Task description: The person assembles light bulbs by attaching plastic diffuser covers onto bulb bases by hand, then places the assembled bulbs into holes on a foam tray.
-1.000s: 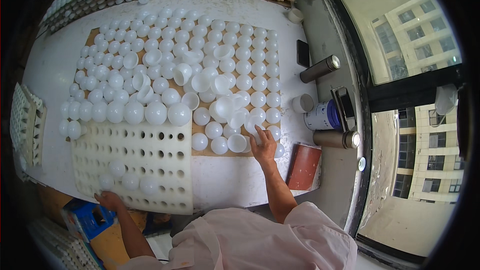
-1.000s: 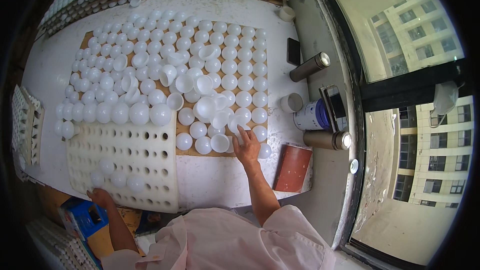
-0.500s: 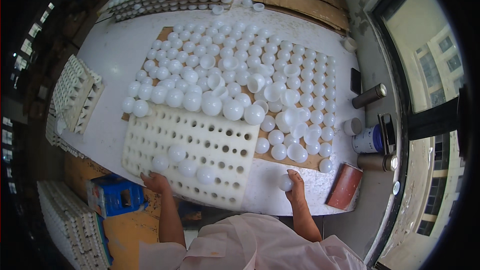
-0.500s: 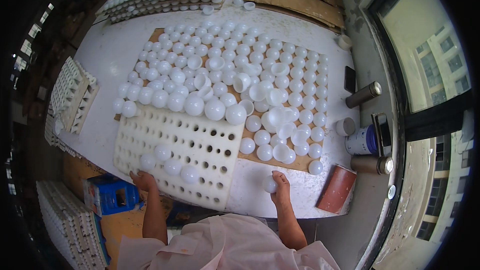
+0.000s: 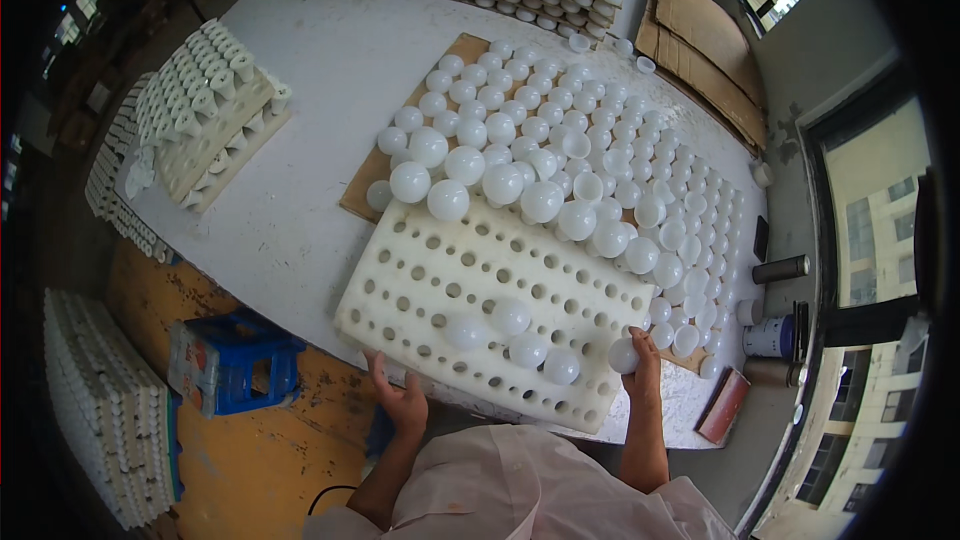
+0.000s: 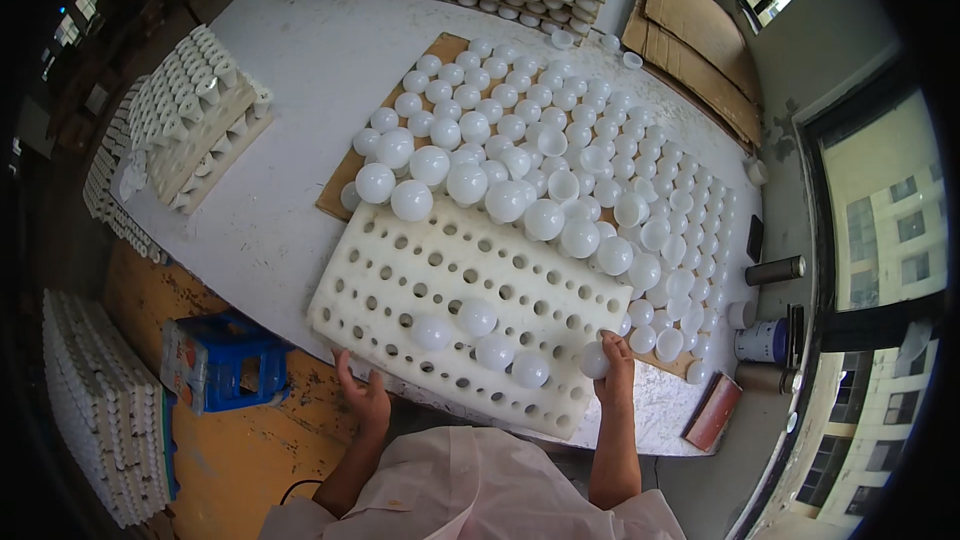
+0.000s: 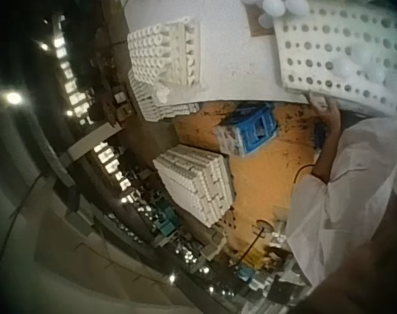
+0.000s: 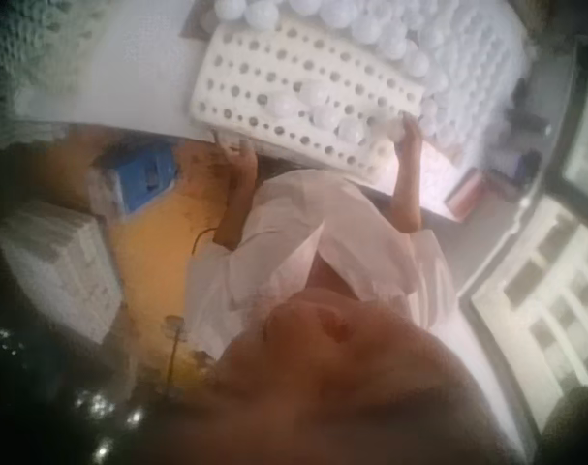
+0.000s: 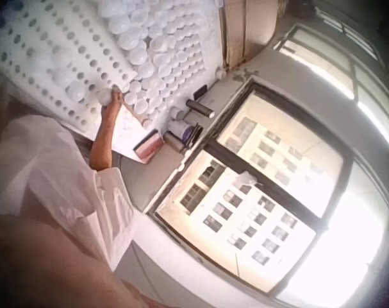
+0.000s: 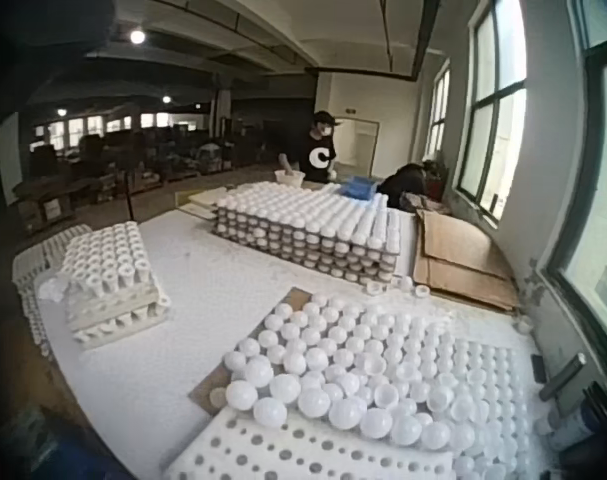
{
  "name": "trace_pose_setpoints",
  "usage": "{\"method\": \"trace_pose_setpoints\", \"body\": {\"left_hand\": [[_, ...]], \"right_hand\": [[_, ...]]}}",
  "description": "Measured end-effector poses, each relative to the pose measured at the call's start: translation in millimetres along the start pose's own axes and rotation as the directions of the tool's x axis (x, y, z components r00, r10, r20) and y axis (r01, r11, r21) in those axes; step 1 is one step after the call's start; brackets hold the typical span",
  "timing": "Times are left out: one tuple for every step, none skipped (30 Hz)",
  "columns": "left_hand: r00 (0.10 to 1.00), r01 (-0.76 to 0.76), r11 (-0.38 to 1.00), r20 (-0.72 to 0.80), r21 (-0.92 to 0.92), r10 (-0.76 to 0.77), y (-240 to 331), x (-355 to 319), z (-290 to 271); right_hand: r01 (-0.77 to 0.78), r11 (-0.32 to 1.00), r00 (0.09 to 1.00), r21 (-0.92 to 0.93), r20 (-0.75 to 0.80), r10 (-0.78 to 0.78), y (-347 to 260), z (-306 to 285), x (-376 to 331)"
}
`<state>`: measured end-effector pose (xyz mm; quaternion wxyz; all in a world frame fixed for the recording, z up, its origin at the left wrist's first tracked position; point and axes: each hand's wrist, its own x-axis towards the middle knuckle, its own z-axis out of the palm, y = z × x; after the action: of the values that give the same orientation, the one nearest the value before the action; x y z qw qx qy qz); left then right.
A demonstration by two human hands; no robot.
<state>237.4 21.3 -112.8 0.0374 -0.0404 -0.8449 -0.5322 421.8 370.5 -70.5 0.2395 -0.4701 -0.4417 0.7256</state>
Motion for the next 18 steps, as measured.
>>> {"method": "trace_pose_setpoints", "body": {"left_hand": [[1.0,0.024,1.0,-0.009,-0.006,-0.024,-8.6,14.8,-10.3],[1.0,0.006,1.0,0.003,-0.02,-0.006,-14.9,36.0,-21.1],[1.0,-0.012,0.999,0.014,-0.034,0.013,-21.0,58.5,-29.2],[0.996,0.075,0.996,0.056,-0.055,-0.072,-25.3,79.4,-38.7],[0.984,0.162,0.984,0.089,-0.076,-0.155,-31.9,99.0,-46.7],[0.976,0.184,0.981,0.128,-0.06,-0.176,-47.6,113.5,-51.8],[0.966,0.206,0.977,0.169,-0.044,-0.196,-60.7,124.2,-55.5],[0.964,0.226,0.973,0.155,-0.041,-0.217,-59.3,132.4,-59.0],[0.931,0.313,0.95,0.198,-0.004,-0.306,-56.3,138.8,-61.5],[0.89,0.394,0.919,0.235,0.033,-0.39,-52.5,143.6,-62.5],[0.888,0.408,0.913,0.221,0.031,-0.404,-52.2,147.7,-61.1],[0.855,0.419,0.905,0.303,0.072,-0.42,-51.7,150.6,-59.5],[0.814,0.425,0.898,0.386,0.115,-0.435,-52.1,149.3,-59.8],[0.871,0.33,0.932,0.331,0.152,-0.363,-59.5,145.3,-56.8],[0.871,0.338,0.928,0.323,0.153,-0.371,-62.0,141.5,-57.3],[0.876,0.364,0.926,0.302,0.097,-0.376,-58.0,142.3,-57.0],[0.881,0.385,0.922,0.282,0.041,-0.38,-54.2,142.3,-55.7],[0.881,0.382,0.923,0.284,0.043,-0.378,-56.3,140.8,-52.4]], "right_hand": [[-0.004,1.0,1.0,-0.026,0.006,0.004,-2.0,16.6,9.2],[-0.039,0.997,0.999,-0.067,0.02,0.04,-3.5,32.4,13.5],[-0.075,0.991,0.996,-0.108,0.032,0.079,-4.0,45.8,17.4],[-0.092,0.987,0.995,-0.135,0.036,0.098,-3.8,54.8,17.3],[-0.112,0.974,0.991,-0.198,0.051,0.124,-4.6,63.1,20.9],[-0.122,0.959,0.987,-0.254,0.073,0.144,-4.0,72.2,28.7],[-0.128,0.953,0.984,-0.276,0.087,0.157,-2.9,79.1,32.2],[-0.113,0.942,0.988,-0.315,0.068,0.141,-0.7,81.3,33.4],[-0.097,0.93,0.991,-0.353,0.05,0.122,1.4,81.0,35.5],[-0.073,0.933,0.995,-0.352,0.038,0.093,5.6,75.2,41.6],[-0.076,0.928,0.994,-0.365,0.05,0.102,8.8,68.0,46.9],[-0.018,0.905,0.998,-0.425,0.048,0.042,11.3,59.7,52.2],[0.038,0.876,0.999,-0.481,0.047,-0.018,11.6,56.7,52.3],[0.049,0.878,0.999,-0.476,0.042,-0.033,12.0,53.7,53.5],[0.047,0.875,0.998,-0.481,0.049,-0.026,15.1,51.2,55.0],[0.064,0.873,0.998,-0.484,0.049,-0.046,18.0,50.9,55.0],[0.082,0.87,0.997,-0.486,0.048,-0.067,19.6,48.8,54.3],[0.081,0.872,0.997,-0.482,0.046,-0.067,18.0,44.8,53.9]]}}
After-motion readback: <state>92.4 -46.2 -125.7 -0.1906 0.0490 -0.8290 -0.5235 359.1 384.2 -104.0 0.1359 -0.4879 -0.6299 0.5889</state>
